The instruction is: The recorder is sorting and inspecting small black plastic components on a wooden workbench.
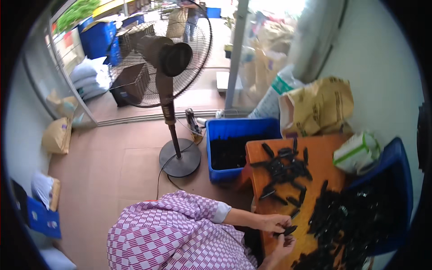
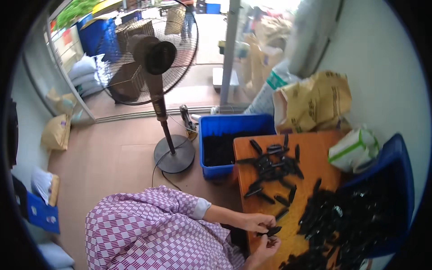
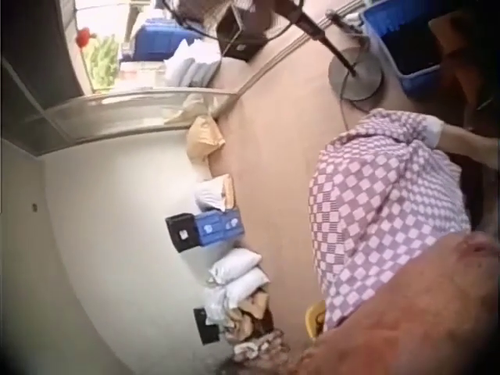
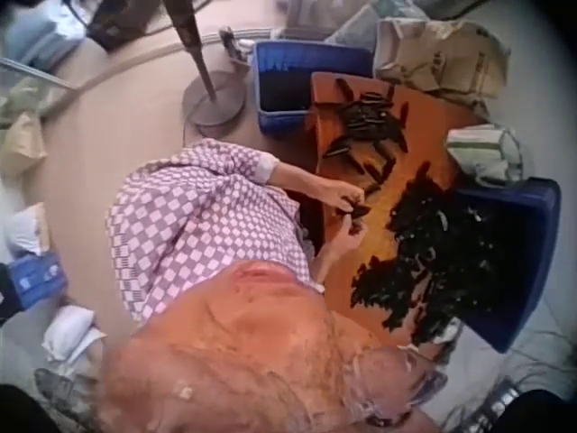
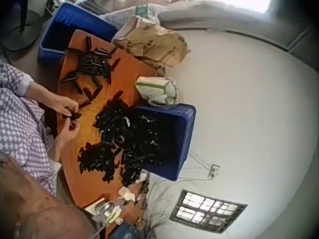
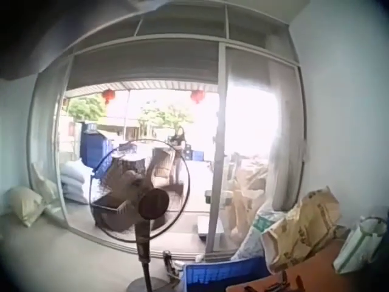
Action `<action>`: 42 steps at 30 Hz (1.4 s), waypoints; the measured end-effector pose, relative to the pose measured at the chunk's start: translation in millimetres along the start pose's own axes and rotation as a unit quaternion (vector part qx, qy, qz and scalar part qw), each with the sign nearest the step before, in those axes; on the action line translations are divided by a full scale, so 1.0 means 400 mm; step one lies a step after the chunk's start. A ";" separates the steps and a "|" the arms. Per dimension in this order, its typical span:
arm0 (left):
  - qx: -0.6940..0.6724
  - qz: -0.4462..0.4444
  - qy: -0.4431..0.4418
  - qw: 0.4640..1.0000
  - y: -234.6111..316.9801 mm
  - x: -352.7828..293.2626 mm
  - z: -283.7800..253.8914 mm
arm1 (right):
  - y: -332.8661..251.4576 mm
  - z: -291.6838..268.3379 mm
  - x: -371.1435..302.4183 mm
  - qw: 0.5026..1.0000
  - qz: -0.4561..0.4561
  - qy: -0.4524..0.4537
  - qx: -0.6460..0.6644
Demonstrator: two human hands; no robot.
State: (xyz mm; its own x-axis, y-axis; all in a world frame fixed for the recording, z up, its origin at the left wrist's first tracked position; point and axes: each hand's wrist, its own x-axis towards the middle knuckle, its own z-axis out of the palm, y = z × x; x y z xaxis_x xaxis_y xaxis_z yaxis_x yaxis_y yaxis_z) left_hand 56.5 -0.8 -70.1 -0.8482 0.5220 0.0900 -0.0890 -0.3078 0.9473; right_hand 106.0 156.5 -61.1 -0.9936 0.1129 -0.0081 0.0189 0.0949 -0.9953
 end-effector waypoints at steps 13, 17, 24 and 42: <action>0.008 -0.046 0.018 0.999 -0.003 -0.042 0.004 | -0.061 0.034 -0.056 0.993 -0.070 0.016 -0.095; 0.017 -0.053 0.016 0.998 0.001 -0.041 0.006 | -0.029 0.020 -0.038 0.994 -0.054 0.019 -0.092; 0.028 -0.082 -0.001 0.996 0.008 -0.058 0.005 | 0.017 0.009 0.001 0.992 0.016 -0.111 0.050; 0.112 -0.013 -0.032 0.993 -0.044 -0.107 0.099 | 0.037 -0.019 -0.132 0.985 0.081 -0.005 0.153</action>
State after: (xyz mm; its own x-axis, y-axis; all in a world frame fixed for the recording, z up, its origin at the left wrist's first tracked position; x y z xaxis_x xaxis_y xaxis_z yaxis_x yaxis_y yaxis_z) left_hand 115.1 13.6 -78.5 -0.8115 0.5794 0.0765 0.0135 -0.1123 0.9936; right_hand 159.6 159.5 -74.6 -0.9814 0.0931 -0.1680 0.1434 -0.2265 -0.9634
